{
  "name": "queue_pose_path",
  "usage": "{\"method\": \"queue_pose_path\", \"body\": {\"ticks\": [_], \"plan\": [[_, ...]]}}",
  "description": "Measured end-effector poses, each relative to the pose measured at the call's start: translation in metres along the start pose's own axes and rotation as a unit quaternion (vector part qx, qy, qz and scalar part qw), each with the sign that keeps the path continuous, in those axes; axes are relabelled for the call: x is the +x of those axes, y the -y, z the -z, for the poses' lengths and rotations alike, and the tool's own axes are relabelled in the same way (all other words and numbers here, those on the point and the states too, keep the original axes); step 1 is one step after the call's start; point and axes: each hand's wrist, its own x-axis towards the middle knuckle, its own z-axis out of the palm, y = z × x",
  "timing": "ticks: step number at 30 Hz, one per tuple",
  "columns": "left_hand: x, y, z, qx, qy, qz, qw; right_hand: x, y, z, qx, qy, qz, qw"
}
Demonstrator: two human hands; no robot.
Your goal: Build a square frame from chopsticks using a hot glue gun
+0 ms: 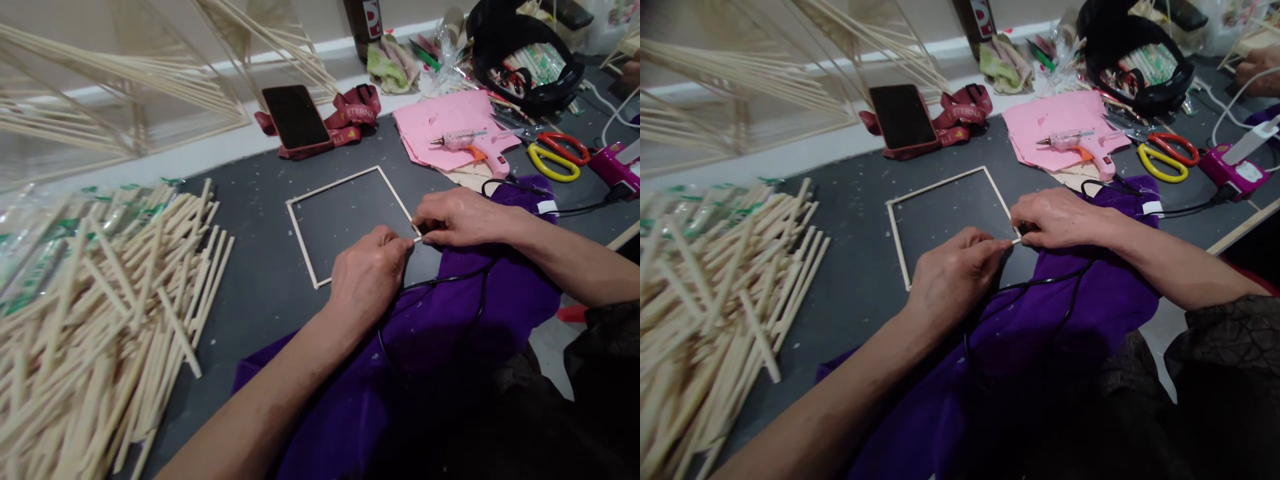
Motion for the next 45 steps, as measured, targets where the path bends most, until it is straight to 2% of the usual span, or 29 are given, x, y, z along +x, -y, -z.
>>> {"method": "queue_pose_path", "body": {"ticks": [12, 18, 27, 45], "plan": [[0.006, -0.004, -0.002, 0.023, 0.015, 0.023, 0.999, 0.000, 0.000, 0.000, -0.024, 0.006, -0.003, 1.000], [0.009, -0.011, 0.001, 0.061, 0.047, 0.030, 0.997, 0.000, 0.000, 0.000, -0.027, -0.002, 0.007, 1.000], [0.011, -0.012, 0.000, 0.049, 0.032, 0.049, 0.997, 0.000, -0.001, 0.001, -0.059, 0.011, 0.017, 0.998], [0.013, -0.020, 0.004, 0.079, 0.056, 0.053, 0.994, 0.000, 0.003, 0.004, -0.055, 0.024, -0.003, 0.998]]}}
